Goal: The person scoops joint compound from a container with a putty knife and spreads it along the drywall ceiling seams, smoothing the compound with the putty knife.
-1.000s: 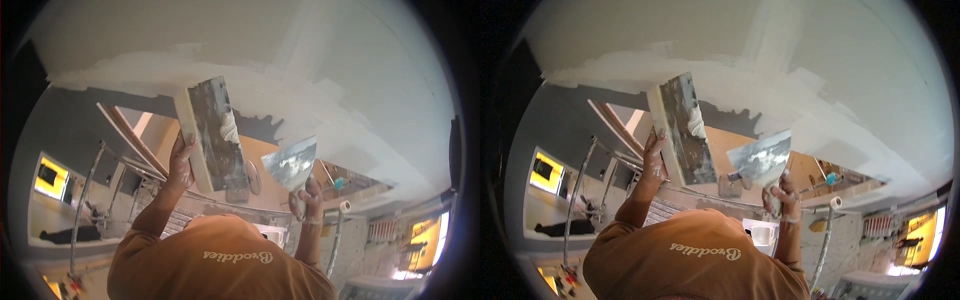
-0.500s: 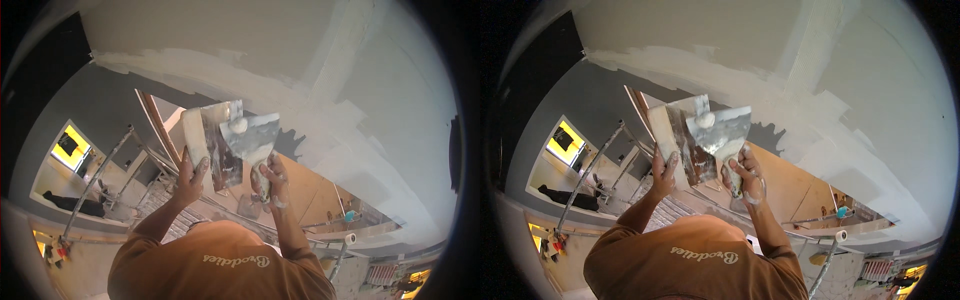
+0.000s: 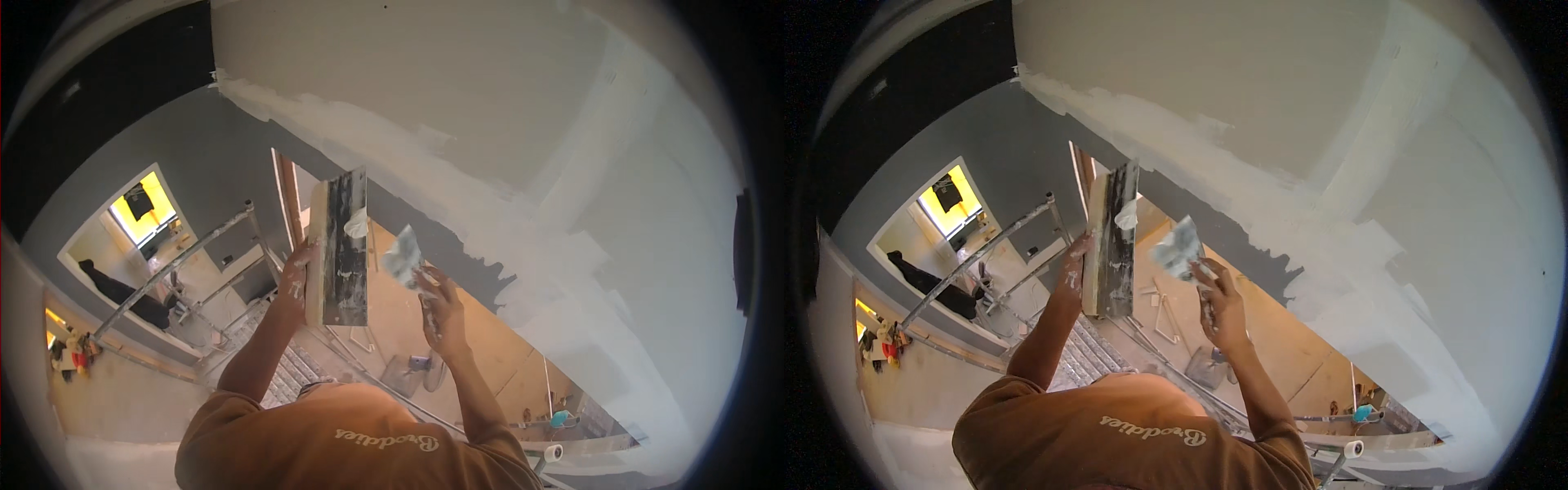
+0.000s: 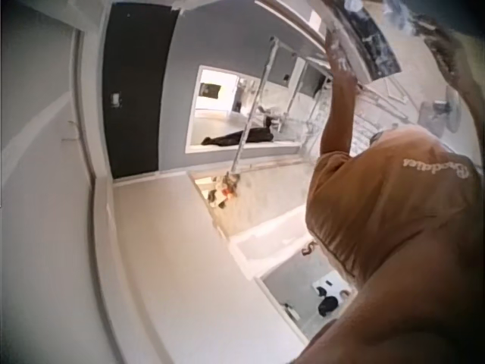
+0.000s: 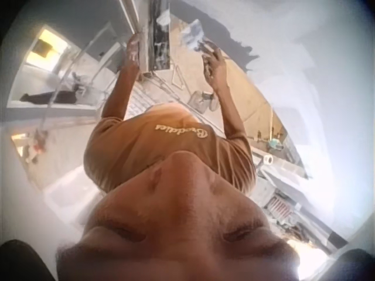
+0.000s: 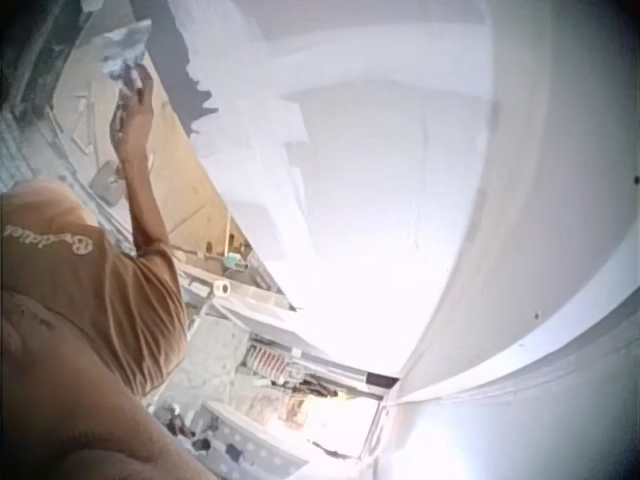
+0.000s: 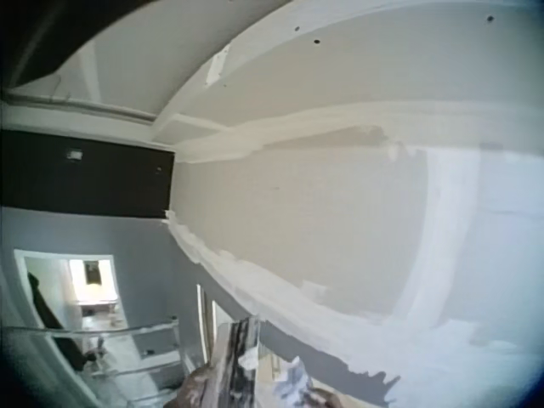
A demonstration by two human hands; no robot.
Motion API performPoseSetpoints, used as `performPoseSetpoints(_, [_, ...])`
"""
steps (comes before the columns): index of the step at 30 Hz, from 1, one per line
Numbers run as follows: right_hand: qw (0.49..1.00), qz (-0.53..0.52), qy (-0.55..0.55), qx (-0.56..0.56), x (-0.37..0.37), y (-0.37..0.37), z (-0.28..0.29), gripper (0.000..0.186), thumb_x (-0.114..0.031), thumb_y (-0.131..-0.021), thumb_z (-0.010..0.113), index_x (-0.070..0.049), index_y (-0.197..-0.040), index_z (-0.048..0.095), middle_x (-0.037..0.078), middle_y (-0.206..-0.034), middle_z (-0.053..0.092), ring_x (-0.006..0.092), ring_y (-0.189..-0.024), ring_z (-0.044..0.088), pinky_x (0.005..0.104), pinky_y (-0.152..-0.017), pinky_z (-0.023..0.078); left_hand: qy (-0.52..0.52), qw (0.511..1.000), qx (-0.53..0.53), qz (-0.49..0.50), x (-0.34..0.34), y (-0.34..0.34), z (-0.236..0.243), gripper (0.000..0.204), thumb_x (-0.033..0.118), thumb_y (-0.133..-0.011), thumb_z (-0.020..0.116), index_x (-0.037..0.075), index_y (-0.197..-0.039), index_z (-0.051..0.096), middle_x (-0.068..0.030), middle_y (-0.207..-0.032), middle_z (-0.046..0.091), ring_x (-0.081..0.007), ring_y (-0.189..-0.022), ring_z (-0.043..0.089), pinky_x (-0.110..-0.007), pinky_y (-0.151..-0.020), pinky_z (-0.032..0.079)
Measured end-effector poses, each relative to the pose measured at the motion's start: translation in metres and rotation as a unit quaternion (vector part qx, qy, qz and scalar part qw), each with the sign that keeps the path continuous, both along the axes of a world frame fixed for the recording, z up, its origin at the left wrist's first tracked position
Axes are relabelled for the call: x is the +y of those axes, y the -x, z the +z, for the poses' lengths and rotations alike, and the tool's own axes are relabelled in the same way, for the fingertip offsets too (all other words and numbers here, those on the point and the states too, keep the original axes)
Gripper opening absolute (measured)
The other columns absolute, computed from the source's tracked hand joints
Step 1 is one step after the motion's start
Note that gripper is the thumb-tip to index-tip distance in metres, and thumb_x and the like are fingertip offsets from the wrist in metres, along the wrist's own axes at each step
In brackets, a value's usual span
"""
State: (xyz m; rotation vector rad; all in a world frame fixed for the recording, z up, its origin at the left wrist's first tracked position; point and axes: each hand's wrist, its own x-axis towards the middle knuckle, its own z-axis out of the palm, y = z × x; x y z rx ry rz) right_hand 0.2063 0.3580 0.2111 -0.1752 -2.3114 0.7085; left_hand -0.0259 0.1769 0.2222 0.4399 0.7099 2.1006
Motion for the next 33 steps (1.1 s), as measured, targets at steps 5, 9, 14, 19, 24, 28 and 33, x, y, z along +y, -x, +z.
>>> performPoseSetpoints(5, [0.771, 0.135, 0.61, 0.123, -0.013, 0.004, -0.023, 0.027, 0.002, -0.094, 0.058, -0.001, -0.12, 0.054, 0.006, -0.085, 0.06, 0.0154, -0.06, 0.056, 0.0276, -0.051, 0.043, -0.044, 0.988, 0.141, 0.054, -0.002, 0.035, -0.008, 0.043, 0.027, -0.096, 0.062, 0.004, -0.132, 0.057, -0.0052, -0.105, 0.07, -0.0156, -0.09, 0.07, -0.031, -0.082, 0.059])
performPoseSetpoints(9, [0.833, 0.151, 0.521, 0.108, -0.001, 0.029, 0.0, 0.024, 0.002, -0.094, 0.059, -0.001, -0.118, 0.055, 0.005, -0.083, 0.059, 0.014, -0.062, 0.055, 0.0275, -0.053, 0.042, 0.035, 0.991, 0.131, -0.018, -0.001, 0.034, 0.01, 0.046, 0.024, -0.097, 0.06, 0.001, -0.136, 0.053, -0.0074, -0.109, 0.069, -0.0161, -0.091, 0.07, -0.031, -0.078, 0.06])
performPoseSetpoints(14, [0.872, 0.25, 0.418, -0.058, 0.017, 0.018, 0.014, 0.025, 0.001, -0.093, 0.065, 0.0, -0.117, 0.06, 0.002, -0.084, 0.062, 0.01, -0.065, 0.055, 0.0254, -0.057, 0.044, 0.115, 0.986, 0.119, 0.013, 0.003, 0.05, 0.019, 0.039, 0.02, -0.098, 0.057, 0.002, -0.133, 0.054, -0.0071, -0.108, 0.068, -0.0167, -0.089, 0.07, -0.031, -0.076, 0.06])
performPoseSetpoints(19, [0.815, 0.156, 0.555, 0.061, -0.012, -0.004, -0.005, 0.022, 0.002, -0.09, 0.062, -0.002, -0.111, 0.057, 0.007, -0.083, 0.061, 0.0166, -0.064, 0.059, 0.029, -0.055, 0.046, 0.058, 0.989, 0.113, 0.077, 0.0, 0.065, 0.002, 0.039, 0.025, -0.097, 0.06, 0.008, -0.132, 0.054, -0.0072, -0.109, 0.065, -0.0194, -0.093, 0.068, -0.036, -0.079, 0.059])
performPoseSetpoints(24, [0.632, 0.231, 0.734, 0.091, -0.029, -0.018, -0.022, 0.03, -0.003, -0.095, 0.06, -0.001, -0.125, 0.053, 0.009, -0.088, 0.062, 0.0176, -0.065, 0.058, 0.0264, -0.051, 0.044, 0.07, 0.958, 0.137, 0.241, 0.008, 0.043, -0.026, 0.052, 0.026, -0.098, 0.063, 0.011, -0.145, 0.046, -0.0065, -0.123, 0.057, -0.0178, -0.115, 0.057, -0.036, -0.094, 0.051])
performPoseSetpoints(28, [0.635, 0.221, 0.74, 0.02, -0.041, 0.007, -0.012, 0.029, -0.009, -0.092, 0.064, -0.005, -0.118, 0.052, 0.008, -0.091, 0.059, 0.0179, -0.069, 0.058, 0.0262, -0.048, 0.043, 0.092, 0.886, 0.265, 0.37, 0.017, 0.053, -0.089, 0.054, 0.024, -0.099, 0.063, 0.012, -0.147, 0.044, -0.0073, -0.126, 0.057, -0.0179, -0.112, 0.057, -0.035, -0.097, 0.047])
performPoseSetpoints(33, [0.621, 0.265, 0.734, 0.073, -0.016, 0.039, 0.008, 0.028, -0.004, -0.094, 0.06, -0.003, -0.121, 0.052, 0.007, -0.094, 0.059, 0.018, -0.069, 0.057, 0.0264, -0.047, 0.043, 0.185, 0.855, 0.356, 0.327, 0.015, -0.028, -0.015, 0.047, 0.013, -0.101, 0.057, 0.0, -0.144, 0.044, -0.0196, -0.121, 0.06, -0.0194, -0.107, 0.056, -0.033, -0.097, 0.044])
